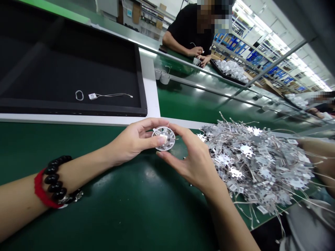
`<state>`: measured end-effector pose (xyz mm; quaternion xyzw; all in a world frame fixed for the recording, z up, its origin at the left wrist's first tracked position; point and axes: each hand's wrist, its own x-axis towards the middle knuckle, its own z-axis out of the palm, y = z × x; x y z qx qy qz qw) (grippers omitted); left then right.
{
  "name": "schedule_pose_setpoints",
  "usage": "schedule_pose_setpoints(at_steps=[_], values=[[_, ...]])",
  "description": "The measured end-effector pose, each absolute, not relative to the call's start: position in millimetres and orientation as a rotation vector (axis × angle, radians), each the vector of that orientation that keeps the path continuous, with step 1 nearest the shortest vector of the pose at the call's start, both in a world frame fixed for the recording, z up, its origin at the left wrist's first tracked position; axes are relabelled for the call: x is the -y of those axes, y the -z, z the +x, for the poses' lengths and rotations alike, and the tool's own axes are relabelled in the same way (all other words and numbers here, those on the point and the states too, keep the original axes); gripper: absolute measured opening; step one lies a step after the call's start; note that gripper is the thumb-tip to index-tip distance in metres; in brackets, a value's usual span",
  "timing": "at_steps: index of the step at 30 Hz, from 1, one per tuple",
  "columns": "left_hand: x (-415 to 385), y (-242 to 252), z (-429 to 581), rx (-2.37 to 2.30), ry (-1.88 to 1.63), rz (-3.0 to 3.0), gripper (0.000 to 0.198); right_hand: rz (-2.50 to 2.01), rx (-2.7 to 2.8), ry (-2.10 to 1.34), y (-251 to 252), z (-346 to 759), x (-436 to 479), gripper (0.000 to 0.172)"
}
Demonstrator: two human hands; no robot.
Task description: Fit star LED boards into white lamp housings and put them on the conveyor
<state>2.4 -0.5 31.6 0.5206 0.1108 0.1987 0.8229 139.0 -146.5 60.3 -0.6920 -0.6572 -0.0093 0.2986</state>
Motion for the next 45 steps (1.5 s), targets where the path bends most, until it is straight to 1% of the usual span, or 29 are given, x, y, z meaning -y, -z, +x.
schedule_pose_setpoints(at_steps=[5,12,18,30,41,45], values=[[0.5,-32.0,1.7,-0.262,-0.416,1.127,0.04,-1.794,1.756,0.031,-58.7,139.8,146.5,0.049],[0.8,-31.6,0.5,-0.198,-0.38,1.063,0.031,-1.713,1.706,0.028,-55.0,135.9,145.2,0.053],[1.2,-33.6,1.1,-0.139,-0.358,1.013,0.026,-1.721,1.693,0.018,-54.8,134.2,145.1,0.052],[1.5,-32.9,1.3,-0.213,-0.375,1.062,0.033,-1.706,1.72,0.049,-53.1,133.5,144.7,0.05],[1.2,-32.8,-0.4,-0.218,-0.383,1.126,0.034,-1.71,1.724,0.047,-52.4,133.7,144.6,0.048],[0.5,-30.2,-0.1,-0.27,-0.387,1.129,0.043,-1.717,1.681,0.031,-51.9,134.7,143.8,0.046]])
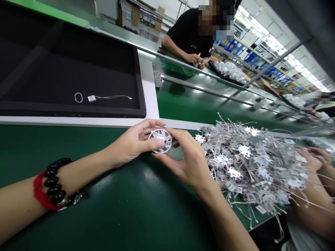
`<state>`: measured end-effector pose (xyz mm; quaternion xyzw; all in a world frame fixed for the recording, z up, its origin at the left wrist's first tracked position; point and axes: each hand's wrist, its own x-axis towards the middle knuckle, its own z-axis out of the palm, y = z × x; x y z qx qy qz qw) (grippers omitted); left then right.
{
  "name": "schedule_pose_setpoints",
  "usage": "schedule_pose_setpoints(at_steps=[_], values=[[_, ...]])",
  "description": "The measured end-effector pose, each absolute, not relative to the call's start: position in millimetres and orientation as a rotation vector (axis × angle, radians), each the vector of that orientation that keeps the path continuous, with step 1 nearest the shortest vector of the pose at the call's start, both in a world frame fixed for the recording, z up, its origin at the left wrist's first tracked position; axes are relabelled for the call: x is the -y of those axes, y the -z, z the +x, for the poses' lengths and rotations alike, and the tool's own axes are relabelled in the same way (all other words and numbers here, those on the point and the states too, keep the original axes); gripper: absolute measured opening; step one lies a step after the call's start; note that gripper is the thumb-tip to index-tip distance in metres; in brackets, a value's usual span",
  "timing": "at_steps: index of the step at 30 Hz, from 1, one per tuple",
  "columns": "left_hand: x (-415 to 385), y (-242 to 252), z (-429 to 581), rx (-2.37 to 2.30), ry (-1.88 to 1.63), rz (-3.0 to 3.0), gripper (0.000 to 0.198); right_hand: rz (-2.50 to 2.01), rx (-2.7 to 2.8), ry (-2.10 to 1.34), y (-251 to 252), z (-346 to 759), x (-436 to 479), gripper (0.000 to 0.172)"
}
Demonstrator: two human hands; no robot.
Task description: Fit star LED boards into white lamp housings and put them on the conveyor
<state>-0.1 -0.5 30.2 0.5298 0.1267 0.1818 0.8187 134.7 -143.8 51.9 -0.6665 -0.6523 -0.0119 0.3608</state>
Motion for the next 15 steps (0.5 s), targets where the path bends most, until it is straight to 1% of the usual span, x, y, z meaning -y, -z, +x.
schedule_pose_setpoints(at_steps=[2,6,10,15], values=[[0.3,-28.6,0.3,-0.269,-0.358,1.079,0.047,-1.715,1.654,0.016,-51.7,135.5,143.4,0.045],[1.4,-28.4,1.4,-0.319,-0.327,0.995,0.048,-1.753,1.636,0.045,-51.6,137.0,142.4,0.042],[2.9,-32.8,3.1,-0.426,-0.313,1.001,0.039,-1.864,1.607,0.139,-52.7,138.5,141.1,0.038],[2.0,-35.6,4.1,-0.483,-0.303,1.034,0.033,-1.927,1.456,0.028,-54.4,142.8,138.1,0.036]])
